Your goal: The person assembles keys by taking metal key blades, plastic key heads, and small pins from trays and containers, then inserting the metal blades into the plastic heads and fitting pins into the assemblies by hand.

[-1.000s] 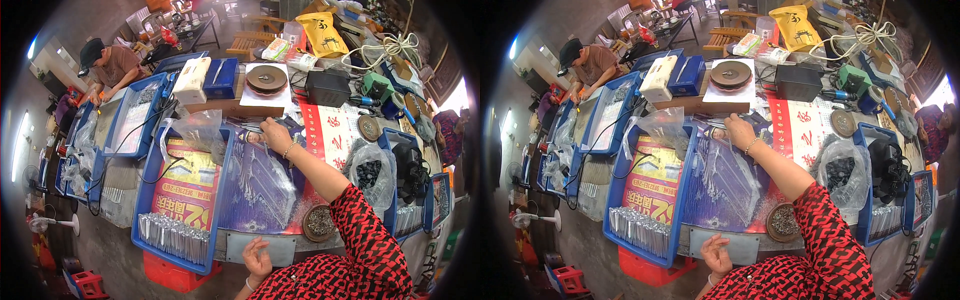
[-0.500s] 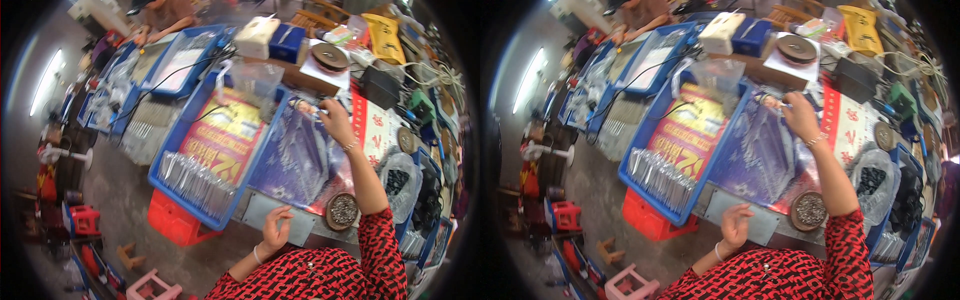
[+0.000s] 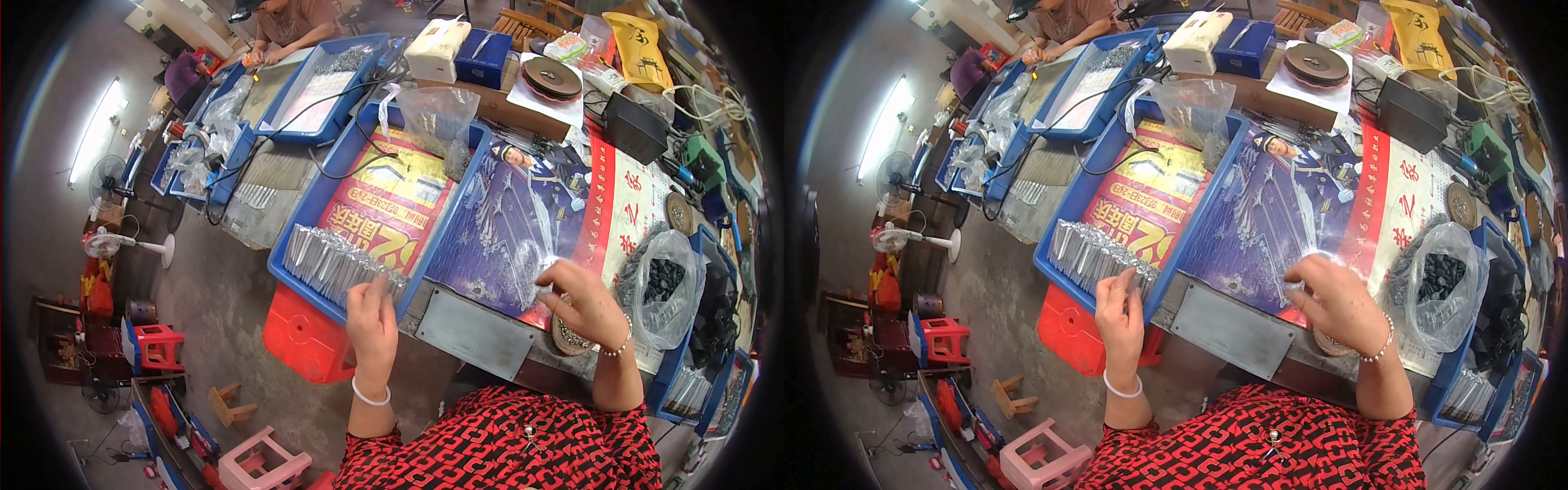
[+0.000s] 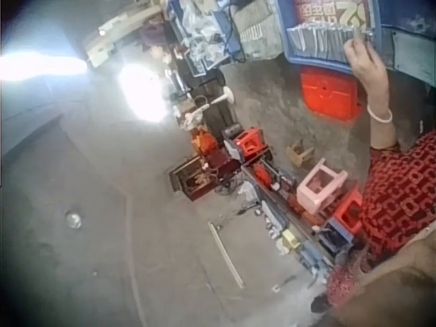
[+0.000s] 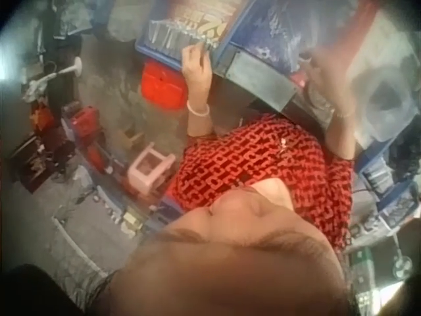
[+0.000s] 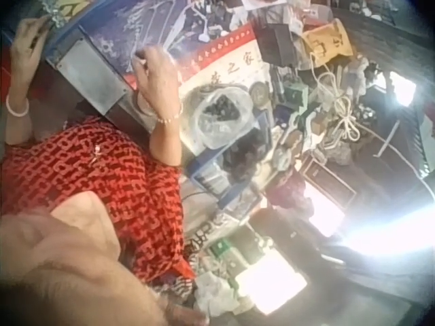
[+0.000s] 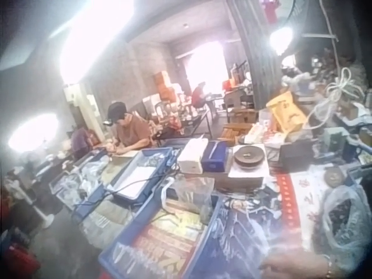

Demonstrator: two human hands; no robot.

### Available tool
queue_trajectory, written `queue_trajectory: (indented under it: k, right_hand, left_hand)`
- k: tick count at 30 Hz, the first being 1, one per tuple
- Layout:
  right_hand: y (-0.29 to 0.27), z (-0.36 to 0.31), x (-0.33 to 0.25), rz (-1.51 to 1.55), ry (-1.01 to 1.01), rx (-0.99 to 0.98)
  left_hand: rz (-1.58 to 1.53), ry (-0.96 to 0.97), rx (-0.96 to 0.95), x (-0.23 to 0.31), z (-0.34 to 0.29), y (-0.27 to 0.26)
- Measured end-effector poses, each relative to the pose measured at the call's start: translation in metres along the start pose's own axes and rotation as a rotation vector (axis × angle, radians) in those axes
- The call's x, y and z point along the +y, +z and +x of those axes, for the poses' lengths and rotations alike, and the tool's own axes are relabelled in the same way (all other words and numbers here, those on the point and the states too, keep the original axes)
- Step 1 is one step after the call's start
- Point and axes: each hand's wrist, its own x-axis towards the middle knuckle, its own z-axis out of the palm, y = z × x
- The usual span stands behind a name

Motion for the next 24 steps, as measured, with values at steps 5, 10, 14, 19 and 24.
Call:
queue_trajectory:
  k: [5,10,14,19,24]
  right_hand:
    - [0.006,-0.029,0.003,-0.082,0.013,-0.049]
    - [0.008,-0.047,0.000,-0.097,0.038,-0.071]
    - [0.015,-0.058,0.000,-0.076,0.004,-0.077]
    - [0.036,-0.062,0.009,0.059,-0.050,-0.120]
    - [0.055,-0.067,0.014,0.767,0.178,-0.052]
  left_hand:
    - [0.115,0.007,-0.198,-0.010,0.004,0.002]
    - [0.215,0.057,-0.204,-0.004,0.004,0.001]
    - [0.162,0.080,-0.126,-0.002,0.003,-0.005]
    - [-0.507,-0.202,0.132,0.037,-0.002,-0.023]
    - [-1.286,-0.348,0.000,0.080,-0.018,0.017]
